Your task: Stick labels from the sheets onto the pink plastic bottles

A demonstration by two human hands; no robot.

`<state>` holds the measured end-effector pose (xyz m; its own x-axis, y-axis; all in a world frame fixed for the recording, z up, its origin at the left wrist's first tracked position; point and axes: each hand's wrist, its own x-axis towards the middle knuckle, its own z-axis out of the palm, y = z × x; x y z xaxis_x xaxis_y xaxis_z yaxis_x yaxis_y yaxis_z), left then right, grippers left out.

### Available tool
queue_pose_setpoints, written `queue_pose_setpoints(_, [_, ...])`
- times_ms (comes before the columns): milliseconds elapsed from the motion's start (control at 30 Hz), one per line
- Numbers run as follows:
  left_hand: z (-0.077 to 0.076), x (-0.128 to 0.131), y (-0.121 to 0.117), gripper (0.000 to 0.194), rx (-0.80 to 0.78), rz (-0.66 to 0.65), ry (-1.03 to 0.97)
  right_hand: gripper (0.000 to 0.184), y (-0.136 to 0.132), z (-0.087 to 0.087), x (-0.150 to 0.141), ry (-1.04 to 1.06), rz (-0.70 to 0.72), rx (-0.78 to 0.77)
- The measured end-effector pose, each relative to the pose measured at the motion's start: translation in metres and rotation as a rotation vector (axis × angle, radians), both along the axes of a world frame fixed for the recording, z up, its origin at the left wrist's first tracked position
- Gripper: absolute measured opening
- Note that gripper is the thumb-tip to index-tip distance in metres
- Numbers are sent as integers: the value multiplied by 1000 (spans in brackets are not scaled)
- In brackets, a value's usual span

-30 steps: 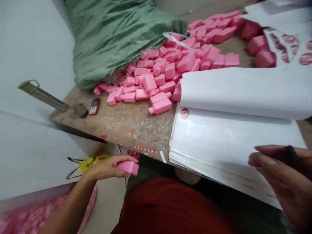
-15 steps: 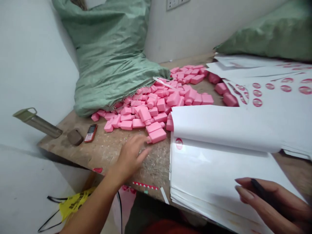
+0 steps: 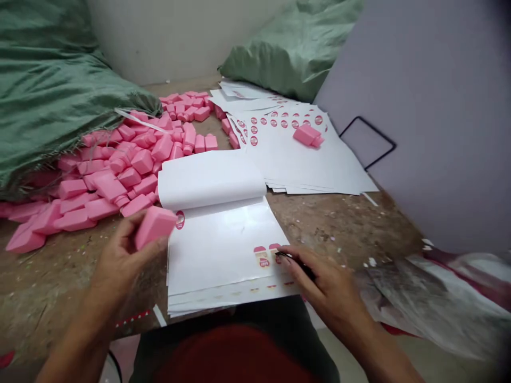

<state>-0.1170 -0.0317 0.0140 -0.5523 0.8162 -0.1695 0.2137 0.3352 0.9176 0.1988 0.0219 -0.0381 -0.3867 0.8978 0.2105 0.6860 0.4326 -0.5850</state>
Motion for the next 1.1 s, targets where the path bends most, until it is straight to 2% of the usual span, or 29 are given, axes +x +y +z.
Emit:
queue_pose_setpoints(67, [3,35,3,60,33,-22,-424,24,1,-4,-5,-41,13,41])
queue_pose_setpoints(133, [0,66,11,53,9,-89,-723,21,5,-6,-10,-98,5,78])
queue_pose_setpoints(200, [-8,90,21,46,-22,-129,-926,20,9,-7,-14,-157,-6,134])
queue_pose_setpoints(267, [-18,106,30,38,-40,-142,-1037,20,11,-8,-17,-196,-7,187])
queue_pose_setpoints(433, [-34,118,37,34,-94,-174,-1044,21,12,-7,-21,-207,0,252])
queue_pose_setpoints(667, [-34,112,37,36,-108,-185,-1062,22,12,-4,-21,-257,-9,232])
queue_pose_setpoints(933, [-36,114,36,39,-99,-174,-1081,18,16,-5,-23,-289,-10,70])
queue_pose_setpoints(1000, [-37,114,36,37,-90,-167,-1087,18,19,-4,-21,-255,-12,25])
queue_pose_setpoints(1100, [-37,115,37,34,-72,-136,-1109,18,21,-2,-16,-149,19,-126])
